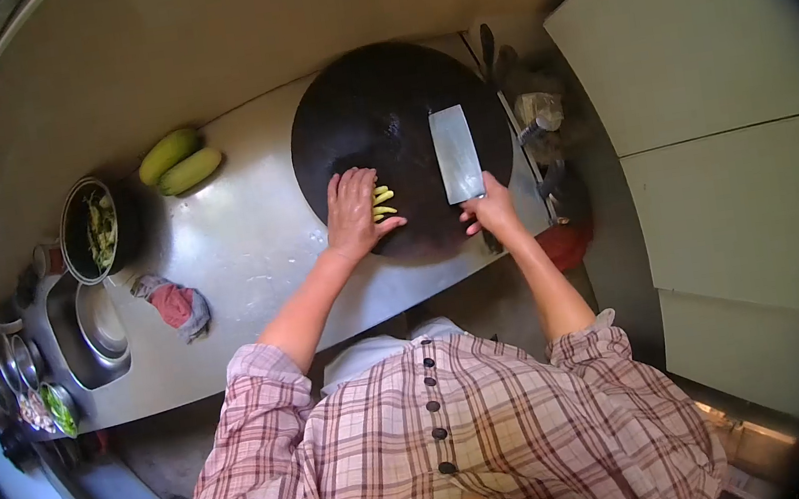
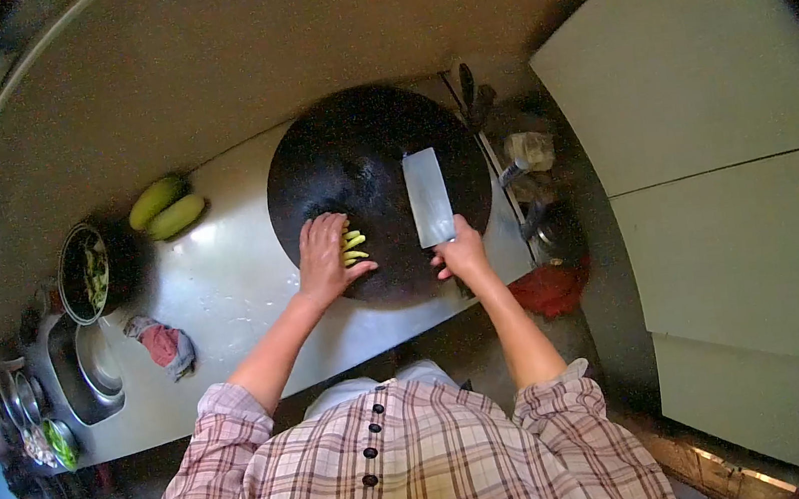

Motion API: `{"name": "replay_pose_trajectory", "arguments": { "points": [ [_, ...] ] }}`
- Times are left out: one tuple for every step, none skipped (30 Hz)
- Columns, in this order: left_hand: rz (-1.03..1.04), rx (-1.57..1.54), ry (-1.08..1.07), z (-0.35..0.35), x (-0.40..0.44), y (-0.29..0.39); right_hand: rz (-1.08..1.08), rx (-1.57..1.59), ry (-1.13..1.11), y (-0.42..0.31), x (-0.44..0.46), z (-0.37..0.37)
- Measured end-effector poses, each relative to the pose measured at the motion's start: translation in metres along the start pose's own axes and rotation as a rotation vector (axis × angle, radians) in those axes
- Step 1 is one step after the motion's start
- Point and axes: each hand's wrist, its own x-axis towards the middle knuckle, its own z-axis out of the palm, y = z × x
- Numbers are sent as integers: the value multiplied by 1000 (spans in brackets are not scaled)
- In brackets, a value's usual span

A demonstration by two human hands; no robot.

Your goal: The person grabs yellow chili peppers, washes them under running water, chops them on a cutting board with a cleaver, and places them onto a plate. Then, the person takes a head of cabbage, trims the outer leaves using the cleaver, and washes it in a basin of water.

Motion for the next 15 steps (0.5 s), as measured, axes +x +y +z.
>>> {"name": "replay_pose_trajectory", "arguments": {
  "points": [
    [7,-10,-28,-3,-4,-2,17,79,-28,-3,-12,6],
    [14,-19,-52,-4,-5,-5,-7,26,-60,8,-15,10],
    [8,-57,-72,-6,-6,-7,-31,-48,-13,12,-23,15],
    [20,-52,-75,-7,-8,-9,-54,-122,33,12,-31,23],
    [35,-43,-75,-6,-9,-13,-46,-149,41,12,-39,31],
    [48,-35,-74,-5,-9,-14,-259,-219,99,46,-30,41],
    [47,-26,-62,-2,-9,-14,-262,-201,73,47,-35,46],
    [47,-17,-51,0,-8,-13,-265,-183,49,48,-39,53],
    [47,-9,-40,3,-8,-12,-256,-193,26,47,-44,58],
    [39,-7,-28,5,-8,-12,-211,-225,6,34,-52,63],
    [31,-5,-15,7,-9,-12,-258,-239,13,37,-52,69],
    [22,-3,-3,10,-10,-11,-305,-253,19,35,-53,75],
    [28,4,16,13,-11,-11,-335,-275,9,33,-54,78],
    [34,11,36,16,-12,-11,-365,-297,-2,30,-54,80],
    [40,19,56,19,-13,-12,-396,-319,-13,23,-55,80]
  ]
}}
